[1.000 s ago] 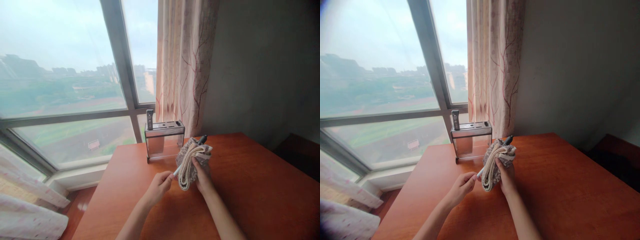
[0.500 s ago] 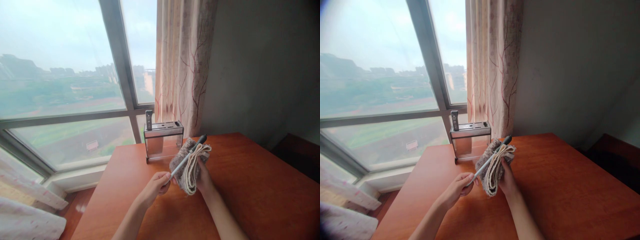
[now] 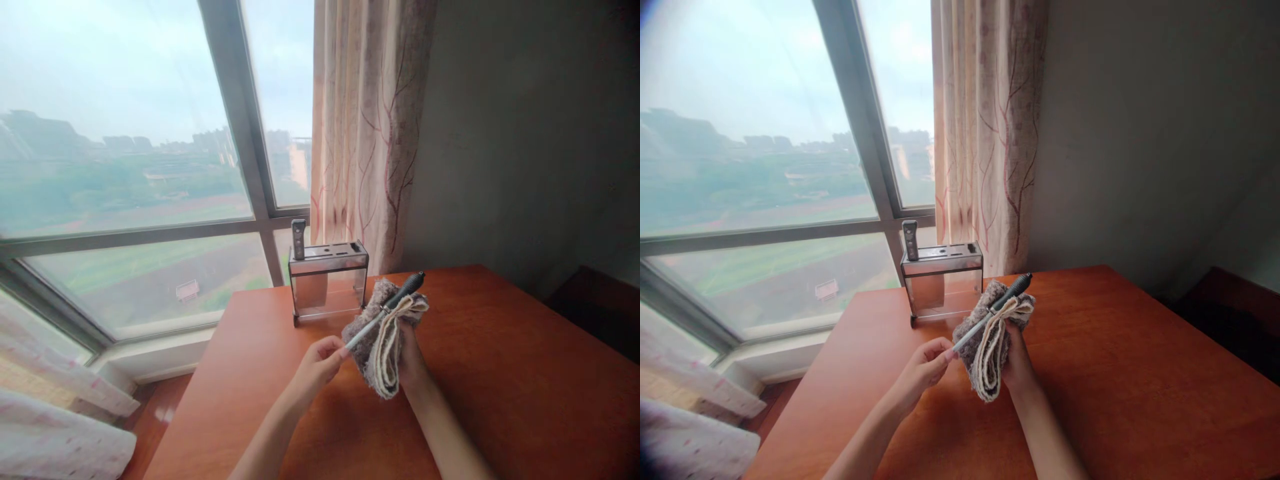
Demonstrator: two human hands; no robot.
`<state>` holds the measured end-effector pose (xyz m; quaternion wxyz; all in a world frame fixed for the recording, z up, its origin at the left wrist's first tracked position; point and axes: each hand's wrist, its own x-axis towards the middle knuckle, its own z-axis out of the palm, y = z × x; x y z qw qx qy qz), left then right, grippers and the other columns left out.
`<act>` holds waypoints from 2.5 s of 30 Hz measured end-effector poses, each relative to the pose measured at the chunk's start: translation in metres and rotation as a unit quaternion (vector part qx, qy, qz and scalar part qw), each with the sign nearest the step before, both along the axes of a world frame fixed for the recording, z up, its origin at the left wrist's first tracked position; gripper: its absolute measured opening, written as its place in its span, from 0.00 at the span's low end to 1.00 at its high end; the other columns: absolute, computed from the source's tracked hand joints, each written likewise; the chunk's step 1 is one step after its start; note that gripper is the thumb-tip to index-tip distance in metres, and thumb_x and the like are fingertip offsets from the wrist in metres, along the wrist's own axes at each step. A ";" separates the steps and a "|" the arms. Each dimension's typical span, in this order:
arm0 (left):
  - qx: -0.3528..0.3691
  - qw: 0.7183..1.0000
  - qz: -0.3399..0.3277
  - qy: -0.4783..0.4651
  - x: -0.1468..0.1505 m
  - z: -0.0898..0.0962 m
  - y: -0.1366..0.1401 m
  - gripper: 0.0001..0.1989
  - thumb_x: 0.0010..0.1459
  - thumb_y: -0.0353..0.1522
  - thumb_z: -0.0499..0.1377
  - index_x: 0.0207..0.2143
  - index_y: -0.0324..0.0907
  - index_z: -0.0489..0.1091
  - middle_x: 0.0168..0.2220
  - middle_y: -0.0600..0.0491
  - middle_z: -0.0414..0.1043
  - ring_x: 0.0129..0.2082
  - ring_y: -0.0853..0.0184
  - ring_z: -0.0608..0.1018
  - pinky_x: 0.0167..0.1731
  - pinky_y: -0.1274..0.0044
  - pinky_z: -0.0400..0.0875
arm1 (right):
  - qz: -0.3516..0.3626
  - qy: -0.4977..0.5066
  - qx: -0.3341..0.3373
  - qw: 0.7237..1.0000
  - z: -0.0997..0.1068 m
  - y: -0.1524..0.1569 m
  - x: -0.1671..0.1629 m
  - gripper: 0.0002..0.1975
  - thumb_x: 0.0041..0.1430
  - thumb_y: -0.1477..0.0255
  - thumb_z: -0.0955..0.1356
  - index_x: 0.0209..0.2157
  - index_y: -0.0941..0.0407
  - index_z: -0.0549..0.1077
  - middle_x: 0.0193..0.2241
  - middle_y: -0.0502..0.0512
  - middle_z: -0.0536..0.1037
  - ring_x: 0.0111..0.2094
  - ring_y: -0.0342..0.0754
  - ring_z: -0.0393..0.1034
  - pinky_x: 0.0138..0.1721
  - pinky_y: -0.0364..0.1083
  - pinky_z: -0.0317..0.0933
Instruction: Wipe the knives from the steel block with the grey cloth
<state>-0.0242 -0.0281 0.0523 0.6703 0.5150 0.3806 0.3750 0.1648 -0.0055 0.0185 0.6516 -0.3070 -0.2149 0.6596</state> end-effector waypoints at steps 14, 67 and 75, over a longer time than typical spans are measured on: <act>0.037 0.999 0.030 0.009 0.001 -0.010 0.004 0.22 0.53 0.49 0.57 0.28 0.37 0.68 0.11 0.65 0.48 0.11 0.78 0.49 0.14 0.81 0.39 | -0.106 -0.050 0.013 0.993 0.017 -0.001 -0.010 0.19 0.43 0.65 0.76 0.40 0.51 0.75 0.37 0.49 0.81 0.39 0.51 0.75 0.41 0.49 0.68; 0.290 0.895 0.166 0.295 -0.012 -0.019 0.010 0.10 0.51 0.41 0.61 0.33 0.45 0.73 0.28 0.53 0.70 0.26 0.66 0.66 0.29 0.78 0.58 | -0.140 0.033 0.028 0.989 0.023 -0.004 0.003 0.24 0.46 0.68 0.75 0.47 0.48 0.71 0.38 0.44 0.80 0.41 0.47 0.74 0.40 0.45 0.70; 0.316 0.877 0.168 0.321 -0.015 -0.015 0.010 0.09 0.56 0.40 0.58 0.33 0.46 0.75 0.29 0.51 0.72 0.26 0.66 0.68 0.29 0.77 0.59 | -0.127 0.044 0.017 0.991 0.018 0.000 0.005 0.24 0.46 0.69 0.75 0.47 0.48 0.71 0.37 0.45 0.80 0.38 0.46 0.75 0.38 0.44 0.71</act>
